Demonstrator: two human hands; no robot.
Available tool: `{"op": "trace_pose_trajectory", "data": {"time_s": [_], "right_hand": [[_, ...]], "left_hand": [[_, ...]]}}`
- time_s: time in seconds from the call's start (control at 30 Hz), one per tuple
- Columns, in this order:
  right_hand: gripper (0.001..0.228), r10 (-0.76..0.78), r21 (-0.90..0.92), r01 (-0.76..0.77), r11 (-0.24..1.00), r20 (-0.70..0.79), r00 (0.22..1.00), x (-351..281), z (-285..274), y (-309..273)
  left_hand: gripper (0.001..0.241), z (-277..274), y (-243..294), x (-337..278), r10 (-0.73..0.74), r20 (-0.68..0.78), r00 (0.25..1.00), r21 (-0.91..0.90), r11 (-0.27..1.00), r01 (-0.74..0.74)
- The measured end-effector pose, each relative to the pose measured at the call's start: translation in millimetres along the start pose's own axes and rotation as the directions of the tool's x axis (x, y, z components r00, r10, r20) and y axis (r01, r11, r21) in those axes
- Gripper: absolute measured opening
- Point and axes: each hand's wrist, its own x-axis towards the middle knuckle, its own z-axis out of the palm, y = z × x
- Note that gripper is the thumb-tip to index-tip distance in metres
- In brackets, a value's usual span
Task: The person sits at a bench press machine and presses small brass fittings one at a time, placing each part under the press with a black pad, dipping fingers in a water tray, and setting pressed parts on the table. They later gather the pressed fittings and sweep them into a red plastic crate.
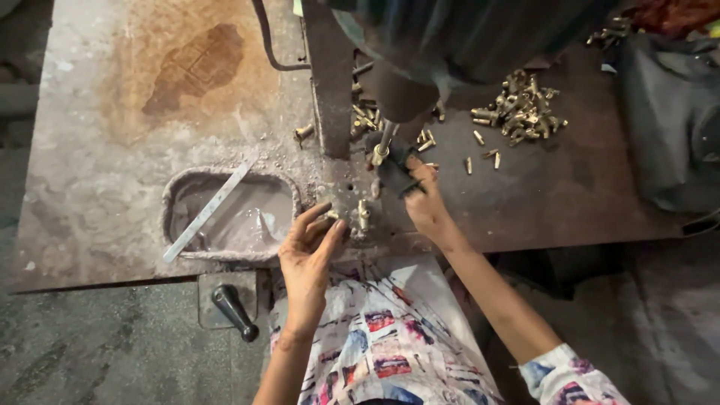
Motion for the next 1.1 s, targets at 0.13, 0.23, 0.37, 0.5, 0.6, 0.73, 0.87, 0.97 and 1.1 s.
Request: {"op": "trace_pose_trajectory", "data": {"time_s": [0.13,0.23,0.37,0.5,0.6,0.73,0.87,0.97,1.1], "right_hand": [[0.045,0.139,0.343,-0.109,0.933,-0.066,0.988,-7,8,10],[0.044,-0.037,-0.027,0.036,0.999,-0.05,0.998,-10,0,11],[0.034,0.02,0.08,-0.014,0.997,-0.071,0.997,-6,8,-9],[0.031,0.095,0.179,-0.081,0.981,-0.071,0.993,-8,3,15],[0.047,0.023,0.42,-0.043,0.907,0.053,0.998,-7,6,-7],[0.04,0.222,0.264,-0.22,0.939,0.022,0.975,-7,-12,42],[0.046,0.134,0.138,-0.13,0.982,-0.016,0.991,-15,-25,92],[0.048,0.083,-0.117,-0.08,0.99,0.02,0.996,-25,-35,129],[0.044,0.292,-0.342,-0.278,0.898,-0.01,0.956,-38,-42,89]], "left_hand": [[0.038,-6,-2,-5,0.027,0.004,1.0,0.019,0.999,-0.027],[0.038,-10,-7,-7,0.002,-0.02,1.0,0.095,0.996,0.0],[0.038,-13,-11,-6,-0.022,-0.052,0.998,0.09,0.996,0.027],[0.039,-12,-15,-5,-0.03,-0.057,0.998,0.045,0.998,0.033],[0.04,-3,5,-2,-0.024,-0.047,0.999,0.067,0.997,0.027],[0.036,46,87,-5,0.157,0.104,0.982,-0.053,0.987,-0.152],[0.034,63,106,7,0.703,0.323,0.634,0.377,0.519,-0.767],[0.04,39,53,25,0.657,0.549,0.517,0.533,0.201,-0.822],[0.042,19,46,44,0.478,0.514,0.712,0.705,0.238,-0.668]]}}
